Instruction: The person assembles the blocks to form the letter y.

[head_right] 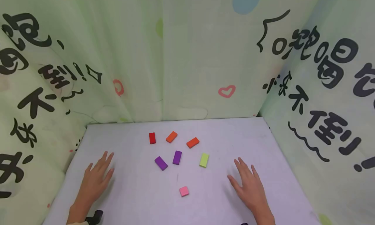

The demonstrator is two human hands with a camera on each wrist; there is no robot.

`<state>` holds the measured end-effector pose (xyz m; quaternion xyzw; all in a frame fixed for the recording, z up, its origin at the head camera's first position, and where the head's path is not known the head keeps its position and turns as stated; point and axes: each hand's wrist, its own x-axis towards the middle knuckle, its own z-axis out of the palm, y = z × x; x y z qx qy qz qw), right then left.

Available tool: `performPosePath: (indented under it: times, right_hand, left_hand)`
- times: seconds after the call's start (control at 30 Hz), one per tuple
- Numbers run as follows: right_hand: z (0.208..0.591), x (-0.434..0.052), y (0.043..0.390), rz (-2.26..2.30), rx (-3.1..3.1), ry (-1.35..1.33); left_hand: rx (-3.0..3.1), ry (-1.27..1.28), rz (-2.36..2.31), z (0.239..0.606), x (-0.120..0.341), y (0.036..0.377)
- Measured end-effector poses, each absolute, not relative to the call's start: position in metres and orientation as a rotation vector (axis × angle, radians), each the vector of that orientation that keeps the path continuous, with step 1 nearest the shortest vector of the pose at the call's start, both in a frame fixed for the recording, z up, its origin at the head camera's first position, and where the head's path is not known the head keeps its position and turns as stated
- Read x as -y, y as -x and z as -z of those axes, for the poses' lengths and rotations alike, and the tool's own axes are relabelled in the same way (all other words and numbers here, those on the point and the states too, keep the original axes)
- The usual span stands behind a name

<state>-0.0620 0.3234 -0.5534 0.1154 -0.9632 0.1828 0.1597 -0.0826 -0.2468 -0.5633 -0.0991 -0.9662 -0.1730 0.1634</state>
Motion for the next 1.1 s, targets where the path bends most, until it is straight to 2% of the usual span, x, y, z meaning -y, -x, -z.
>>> performPosePath:
  times: [0.23,0.6,1.1]
  right_hand:
    - [0.567,-0.298,0.065,-0.569,2.628,-0.334]
    - [0.578,-0.255,0.073,-0.765,2.686,-0.342]
    - [0.594,-0.194,0.082,-1.016,2.634,-0.561]
  left_hand:
    - [2.587,0.229,0.671,0.579,0.232,0.100]
    - [2.524,0.050,1.283,0.600,0.211,0.127]
    - [2.443,0.034,1.336,0.617,0.181,0.162]
